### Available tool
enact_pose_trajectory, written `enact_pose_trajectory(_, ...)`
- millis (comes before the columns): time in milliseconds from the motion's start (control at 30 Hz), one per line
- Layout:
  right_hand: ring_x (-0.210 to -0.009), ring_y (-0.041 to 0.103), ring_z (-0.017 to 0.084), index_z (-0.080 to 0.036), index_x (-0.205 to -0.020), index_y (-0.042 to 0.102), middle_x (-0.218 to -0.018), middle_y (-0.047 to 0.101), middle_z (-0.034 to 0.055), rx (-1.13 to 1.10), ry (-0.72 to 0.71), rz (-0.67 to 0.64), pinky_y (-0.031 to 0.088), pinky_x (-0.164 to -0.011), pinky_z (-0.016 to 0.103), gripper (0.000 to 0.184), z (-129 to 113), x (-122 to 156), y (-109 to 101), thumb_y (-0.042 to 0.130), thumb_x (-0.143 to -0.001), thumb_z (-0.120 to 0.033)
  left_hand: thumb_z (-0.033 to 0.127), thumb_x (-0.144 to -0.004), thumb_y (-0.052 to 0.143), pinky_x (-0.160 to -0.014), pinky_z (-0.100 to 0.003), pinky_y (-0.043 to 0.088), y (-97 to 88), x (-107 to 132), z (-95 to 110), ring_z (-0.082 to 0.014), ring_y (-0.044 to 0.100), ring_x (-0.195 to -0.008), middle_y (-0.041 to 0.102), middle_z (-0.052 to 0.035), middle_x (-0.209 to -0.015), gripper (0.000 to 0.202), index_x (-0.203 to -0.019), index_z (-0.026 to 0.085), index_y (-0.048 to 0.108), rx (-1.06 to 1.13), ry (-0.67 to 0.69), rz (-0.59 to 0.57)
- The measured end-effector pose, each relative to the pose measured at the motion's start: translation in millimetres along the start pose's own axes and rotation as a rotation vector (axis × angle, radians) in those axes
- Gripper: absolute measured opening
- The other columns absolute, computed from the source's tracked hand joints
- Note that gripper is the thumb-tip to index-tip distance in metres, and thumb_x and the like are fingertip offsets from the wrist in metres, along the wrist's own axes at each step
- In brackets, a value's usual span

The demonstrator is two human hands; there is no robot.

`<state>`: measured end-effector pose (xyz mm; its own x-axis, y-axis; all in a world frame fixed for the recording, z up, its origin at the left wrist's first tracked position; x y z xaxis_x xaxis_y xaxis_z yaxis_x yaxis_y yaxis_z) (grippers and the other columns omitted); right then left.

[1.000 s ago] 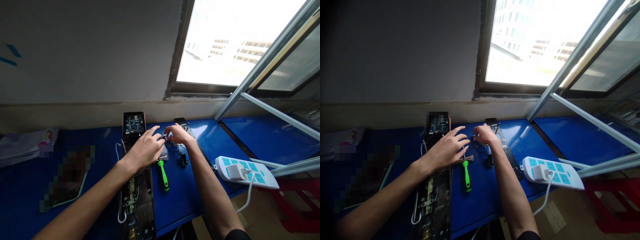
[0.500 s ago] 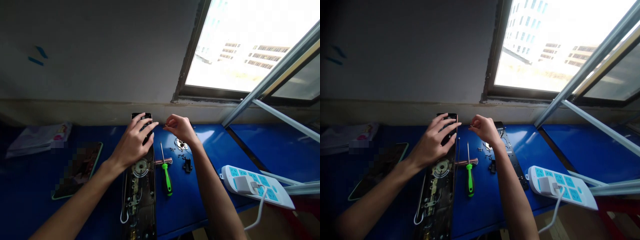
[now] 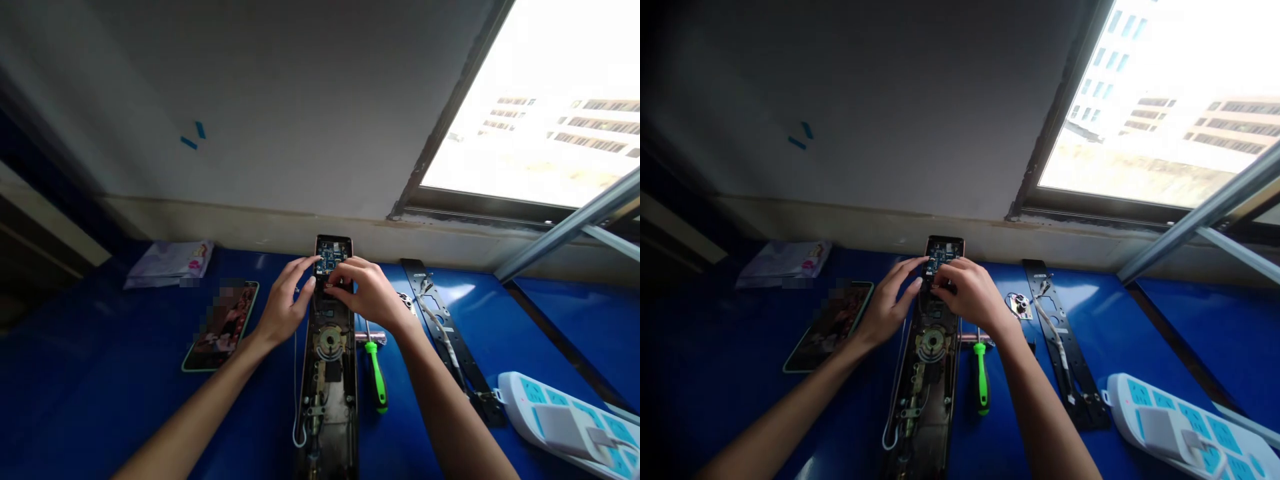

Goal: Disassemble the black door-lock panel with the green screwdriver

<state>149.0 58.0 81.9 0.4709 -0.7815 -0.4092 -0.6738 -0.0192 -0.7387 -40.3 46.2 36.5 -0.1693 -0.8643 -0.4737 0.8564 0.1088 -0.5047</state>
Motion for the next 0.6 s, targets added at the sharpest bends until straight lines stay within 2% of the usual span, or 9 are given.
enact_pose_trajectory(100, -0.092, 0.060, 0.021, -0.023, -0.083, 0.072, -0.092, 0.067, 0.0047, 0.074, -0.038, -0.017, 0.049, -0.082, 0.033, 0.008, 2, -1, -2, 0.079, -0.086, -0.020, 0.039, -0.105, 0.046, -0.117, -0.047, 0.047, 2.1, 4, -3, -0.0256, 0.056, -0.138, 0.061, -0.0112, -0.147, 0.043, -0.144, 0.023, 0.057, 0.045, -0.007, 0.006)
enact_pose_trajectory(200, -0.094, 0.061, 0.020, -0.023, -0.088, 0.073, -0.100, 0.066, 0.0047, 0.101, -0.054, -0.064, 0.050, -0.084, 0.032, 0.006, 2, -2, -5, 0.077, -0.088, -0.018, 0.040, -0.105, 0.048, -0.113, -0.046, 0.051, 4.4, 8, -8, -0.0262, 0.057, -0.137, 0.060, -0.0112, -0.149, 0.045, -0.147, 0.025, 0.054, 0.107, -0.025, -0.007)
enact_pose_trajectory(400, -0.083, 0.059, 0.014, -0.022, -0.089, 0.070, -0.098, 0.064, 0.0011, 0.130, -0.039, -0.148, 0.046, -0.075, 0.026, 0.010, 0, -8, -6, 0.075, -0.088, -0.013, 0.042, -0.104, 0.053, -0.111, -0.046, 0.053, 7.1, 12, -12, -0.0269, 0.059, -0.137, 0.059, -0.0118, -0.151, 0.049, -0.150, 0.025, 0.050, 0.155, -0.037, -0.017)
enact_pose_trajectory(500, -0.079, 0.057, 0.014, -0.022, -0.088, 0.068, -0.093, 0.062, -0.0001, 0.152, -0.001, -0.159, 0.043, -0.070, 0.026, 0.015, -1, -11, -8, 0.080, -0.083, -0.013, 0.043, -0.102, 0.057, -0.111, -0.046, 0.054, 6.3, 14, -14, -0.0268, 0.060, -0.135, 0.057, -0.0128, -0.152, 0.052, -0.150, 0.024, 0.048, 0.132, -0.054, 0.025)
enact_pose_trajectory(600, -0.075, 0.056, 0.013, -0.021, -0.085, 0.068, -0.086, 0.062, -0.0021, 0.145, 0.017, -0.196, 0.042, -0.066, 0.024, 0.020, -4, -18, -13, 0.085, -0.078, -0.016, 0.047, -0.098, 0.063, -0.103, -0.045, 0.059, 5.2, 15, -16, -0.0280, 0.064, -0.129, 0.059, -0.0150, -0.148, 0.059, -0.151, 0.024, 0.047, 0.149, -0.117, 0.061)
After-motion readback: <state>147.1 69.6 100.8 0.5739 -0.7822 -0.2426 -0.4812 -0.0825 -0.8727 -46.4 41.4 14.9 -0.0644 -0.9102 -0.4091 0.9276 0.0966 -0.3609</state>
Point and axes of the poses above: each hand's wrist, its own x-axis away from the middle knuckle, its own y-axis out of the palm, z = x × y, the point moved 2 cm from there along -x, towards the middle knuckle
